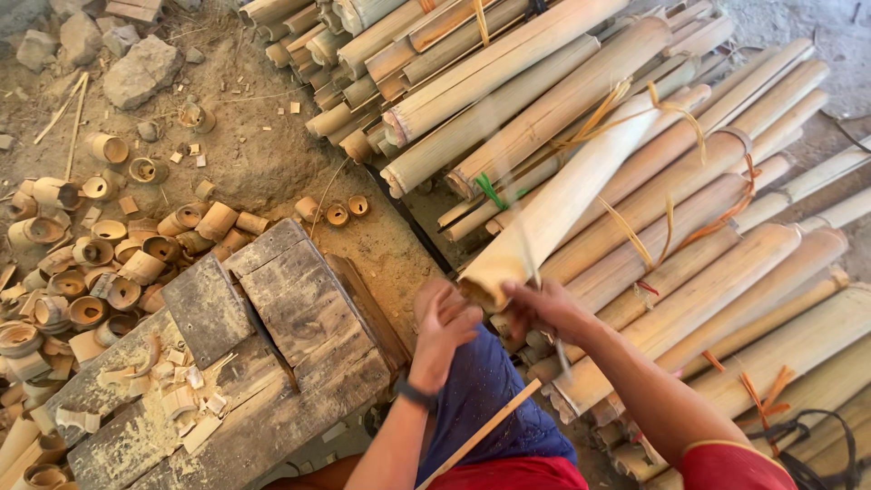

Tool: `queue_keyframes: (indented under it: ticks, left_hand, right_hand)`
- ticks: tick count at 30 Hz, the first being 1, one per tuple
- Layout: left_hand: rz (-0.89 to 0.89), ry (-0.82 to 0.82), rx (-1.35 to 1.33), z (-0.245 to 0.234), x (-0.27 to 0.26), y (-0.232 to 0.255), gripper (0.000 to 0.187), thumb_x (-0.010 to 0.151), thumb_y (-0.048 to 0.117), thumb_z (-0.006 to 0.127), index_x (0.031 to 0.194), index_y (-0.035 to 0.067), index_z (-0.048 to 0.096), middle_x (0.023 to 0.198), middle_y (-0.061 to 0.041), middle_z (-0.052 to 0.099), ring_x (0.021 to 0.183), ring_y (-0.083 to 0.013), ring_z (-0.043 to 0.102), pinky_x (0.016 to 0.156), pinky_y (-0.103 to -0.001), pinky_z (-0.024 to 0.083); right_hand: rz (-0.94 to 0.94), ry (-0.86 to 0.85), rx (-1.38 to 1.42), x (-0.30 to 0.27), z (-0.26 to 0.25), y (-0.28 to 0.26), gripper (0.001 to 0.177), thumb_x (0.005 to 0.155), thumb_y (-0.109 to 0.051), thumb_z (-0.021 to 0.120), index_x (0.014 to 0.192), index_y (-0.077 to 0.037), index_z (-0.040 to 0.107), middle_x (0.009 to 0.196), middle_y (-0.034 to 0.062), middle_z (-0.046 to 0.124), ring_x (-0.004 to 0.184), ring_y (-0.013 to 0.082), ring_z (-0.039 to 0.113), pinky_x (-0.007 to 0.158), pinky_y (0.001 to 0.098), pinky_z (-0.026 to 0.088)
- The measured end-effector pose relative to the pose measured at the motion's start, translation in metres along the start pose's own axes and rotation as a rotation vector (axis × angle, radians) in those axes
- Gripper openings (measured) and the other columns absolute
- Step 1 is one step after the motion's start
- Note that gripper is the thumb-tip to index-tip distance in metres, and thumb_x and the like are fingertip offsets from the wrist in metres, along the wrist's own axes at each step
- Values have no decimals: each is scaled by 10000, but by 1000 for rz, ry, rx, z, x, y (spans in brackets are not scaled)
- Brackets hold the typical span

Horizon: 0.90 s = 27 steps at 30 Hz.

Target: The person repeatedly pushes bamboo poles through a fixed blade on a wooden bench to split and shape them. The person handles each pole one at a time, rotates it, and continues the cutting process, leaving cut pieces and shavings on the bench.

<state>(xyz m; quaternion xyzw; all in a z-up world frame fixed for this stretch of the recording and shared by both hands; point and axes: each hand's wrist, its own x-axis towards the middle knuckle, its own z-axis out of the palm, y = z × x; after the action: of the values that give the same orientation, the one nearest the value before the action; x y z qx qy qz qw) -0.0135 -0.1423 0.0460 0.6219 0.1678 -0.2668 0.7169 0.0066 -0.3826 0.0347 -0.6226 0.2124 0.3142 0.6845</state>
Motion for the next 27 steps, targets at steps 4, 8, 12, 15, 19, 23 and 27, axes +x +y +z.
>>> queue_keyframes:
  ticks: [4,8,12,15,19,23,27]
  left_hand:
    - [-160,57,-316,17,6,16,841,705,199,862,1429,109,443,1264,-163,646,1061,-275,692,716,-397,661]
    - [0,165,-257,-12,-28,1,707,720,51,780,1389,66,551,1222,-142,703,1010,-275,733,667,-363,669]
    - [94,143,-299,-114,-87,-25,711,749,-46,713,1429,-4,508,1265,-184,658,1071,-302,689,833,-406,629]
    - [198,172,-338,-189,-143,-53,688,725,3,654,1394,11,493,1300,-174,603,1117,-326,648,805,-499,616]
    - [288,220,-368,-233,-189,-90,631,821,30,642,1434,-5,498,1378,-176,535,1274,-298,559,1023,-427,510]
    - [174,394,-438,-236,-200,-118,564,835,25,610,1389,60,518,1303,-133,545,1164,-300,578,906,-511,532]
    - [325,487,-441,-228,-194,-131,472,908,37,636,1373,73,564,1349,-84,547,1216,-215,555,1028,-361,489]
  right_hand:
    - [-72,-29,-296,-70,6,-17,378,957,-415,558,1131,-105,688,759,57,705,605,153,681,552,316,579]
    - [-742,331,-722,-88,10,-35,369,899,-262,703,1234,-108,722,855,46,644,694,161,619,630,349,535]
    - [-921,196,-912,-83,18,-41,298,857,-214,752,1148,-155,774,880,47,643,796,199,626,687,383,519]
    - [-1106,54,-1017,-65,30,-41,197,869,-186,740,1060,-147,765,884,34,632,847,236,631,738,399,525]
    - [-1263,-155,-1073,-31,55,-40,133,909,-215,734,1011,-129,730,910,35,620,860,254,618,758,412,512]
    - [-1283,-191,-1145,-13,69,-36,233,881,-392,762,1001,-193,775,809,27,579,749,218,584,661,384,473]
    - [-1433,-199,-1211,0,68,-42,377,856,-502,754,1076,-198,783,780,50,496,721,220,528,643,382,461]
